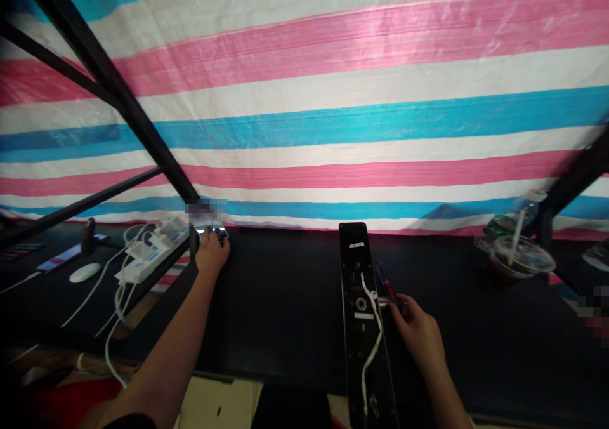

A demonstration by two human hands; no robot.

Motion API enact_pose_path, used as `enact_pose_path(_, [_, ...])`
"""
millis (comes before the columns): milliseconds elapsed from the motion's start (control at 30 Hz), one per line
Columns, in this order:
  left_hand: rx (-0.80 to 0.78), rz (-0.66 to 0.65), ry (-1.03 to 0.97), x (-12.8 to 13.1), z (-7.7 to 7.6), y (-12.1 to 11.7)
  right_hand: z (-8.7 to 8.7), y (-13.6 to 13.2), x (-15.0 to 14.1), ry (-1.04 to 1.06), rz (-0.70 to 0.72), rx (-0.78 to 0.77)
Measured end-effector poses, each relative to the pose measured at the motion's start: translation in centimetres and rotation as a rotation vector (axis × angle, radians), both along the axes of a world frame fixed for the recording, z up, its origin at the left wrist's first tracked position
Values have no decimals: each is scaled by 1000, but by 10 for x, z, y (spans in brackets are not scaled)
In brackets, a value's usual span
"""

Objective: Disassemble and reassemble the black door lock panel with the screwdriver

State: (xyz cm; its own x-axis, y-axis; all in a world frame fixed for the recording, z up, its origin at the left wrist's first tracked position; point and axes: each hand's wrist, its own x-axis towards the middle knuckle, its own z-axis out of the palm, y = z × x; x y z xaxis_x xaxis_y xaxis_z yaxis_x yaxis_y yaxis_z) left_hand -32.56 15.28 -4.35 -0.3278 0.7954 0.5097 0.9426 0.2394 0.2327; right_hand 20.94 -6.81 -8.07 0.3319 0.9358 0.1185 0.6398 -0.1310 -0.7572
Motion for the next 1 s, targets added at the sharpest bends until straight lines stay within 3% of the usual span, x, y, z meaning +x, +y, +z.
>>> enact_pose_path(567, [27, -15, -10, 0, -5, -2, 0, -1, 1, -12, -2, -14])
enact_pose_path(800, [28, -39, -42, 4, -9, -16, 1, -1, 1, -14, -12, 4])
enact_pose_path(1000, [90, 44, -154, -2, -10, -25, 2, -1, 1, -7, -13, -21])
